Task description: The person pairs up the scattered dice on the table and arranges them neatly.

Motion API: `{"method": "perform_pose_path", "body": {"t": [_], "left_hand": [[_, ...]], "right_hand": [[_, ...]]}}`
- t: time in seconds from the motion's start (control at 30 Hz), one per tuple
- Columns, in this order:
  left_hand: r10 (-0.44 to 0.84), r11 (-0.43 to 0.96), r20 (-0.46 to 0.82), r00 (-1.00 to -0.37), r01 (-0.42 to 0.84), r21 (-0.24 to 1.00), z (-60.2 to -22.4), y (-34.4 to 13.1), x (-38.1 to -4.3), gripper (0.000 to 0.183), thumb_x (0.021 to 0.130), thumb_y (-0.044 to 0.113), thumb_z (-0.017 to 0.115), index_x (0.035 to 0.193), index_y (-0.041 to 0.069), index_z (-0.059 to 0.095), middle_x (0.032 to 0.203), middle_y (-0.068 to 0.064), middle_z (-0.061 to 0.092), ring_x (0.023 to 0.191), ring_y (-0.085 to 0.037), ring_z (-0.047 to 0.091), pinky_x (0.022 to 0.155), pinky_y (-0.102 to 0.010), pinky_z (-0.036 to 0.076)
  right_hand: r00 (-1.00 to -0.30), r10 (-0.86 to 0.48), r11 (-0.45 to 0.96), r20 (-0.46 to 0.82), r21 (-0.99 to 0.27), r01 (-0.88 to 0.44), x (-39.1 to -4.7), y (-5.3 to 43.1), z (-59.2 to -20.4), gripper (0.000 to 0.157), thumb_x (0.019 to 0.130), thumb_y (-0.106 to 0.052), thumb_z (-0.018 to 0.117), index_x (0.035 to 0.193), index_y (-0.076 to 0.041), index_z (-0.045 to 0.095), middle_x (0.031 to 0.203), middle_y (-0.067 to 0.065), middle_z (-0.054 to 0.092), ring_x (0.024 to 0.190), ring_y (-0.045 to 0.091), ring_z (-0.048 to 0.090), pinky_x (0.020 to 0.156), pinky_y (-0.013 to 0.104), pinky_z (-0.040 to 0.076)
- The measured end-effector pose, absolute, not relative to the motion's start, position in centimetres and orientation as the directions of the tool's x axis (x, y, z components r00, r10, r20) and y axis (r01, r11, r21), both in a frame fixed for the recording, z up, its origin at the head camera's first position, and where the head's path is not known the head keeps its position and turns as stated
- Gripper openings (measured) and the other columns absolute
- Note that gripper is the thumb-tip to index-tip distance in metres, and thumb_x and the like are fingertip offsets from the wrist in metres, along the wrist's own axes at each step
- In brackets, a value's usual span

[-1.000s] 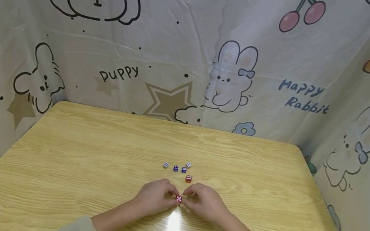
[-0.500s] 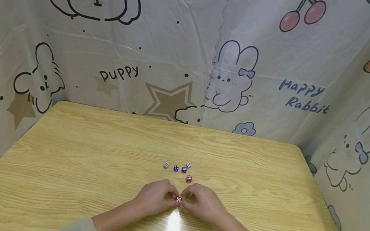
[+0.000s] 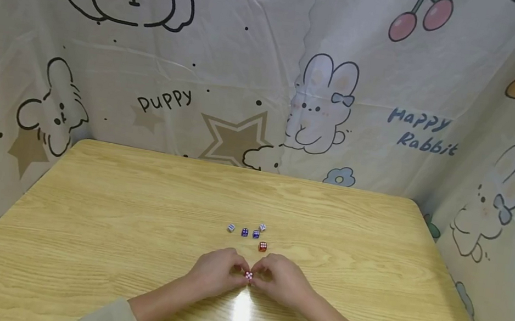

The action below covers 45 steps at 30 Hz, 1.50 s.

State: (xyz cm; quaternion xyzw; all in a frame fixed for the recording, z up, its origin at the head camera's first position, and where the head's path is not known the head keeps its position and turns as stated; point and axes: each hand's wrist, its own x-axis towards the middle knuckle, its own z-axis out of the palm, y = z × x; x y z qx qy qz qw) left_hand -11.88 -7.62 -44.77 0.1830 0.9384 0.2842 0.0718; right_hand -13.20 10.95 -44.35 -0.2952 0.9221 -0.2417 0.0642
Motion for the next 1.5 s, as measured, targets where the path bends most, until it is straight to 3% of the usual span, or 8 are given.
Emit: {"method": "perform_pose_path", "body": {"t": [0.83, 1.5], "left_hand": [[0.385, 0.771, -0.029, -0.922, 0.304, 0.560, -44.6, -7.5, -11.9, 0.017, 0.079, 0.032, 0.072, 0.090, 0.020, 0.073, 0.082, 0.007, 0.062, 0.071, -0.003, 0.051, 0.060, -0.021, 0.042], [0.382, 0.791, -0.036, -0.924, 0.306, 0.529, -44.4, -7.5, -11.7, 0.015, 0.078, 0.032, 0.071, 0.088, 0.020, 0.072, 0.089, 0.006, 0.065, 0.081, -0.009, 0.059, 0.069, -0.029, 0.048]], "right_hand": [[-0.820, -0.572, 0.697, 0.028, -0.510, -0.504, -13.2, 11.1, -44.1, 0.012, 0.079, -0.020, 0.072, 0.090, -0.014, 0.071, 0.083, -0.007, 0.064, 0.075, 0.004, 0.056, 0.067, 0.019, 0.047], [-0.904, -0.426, 0.771, 0.047, -0.503, -0.389, -15.2, 12.2, -43.8, 0.009, 0.083, -0.022, 0.069, 0.089, -0.014, 0.070, 0.089, -0.004, 0.066, 0.078, 0.009, 0.058, 0.067, 0.025, 0.048]]}}
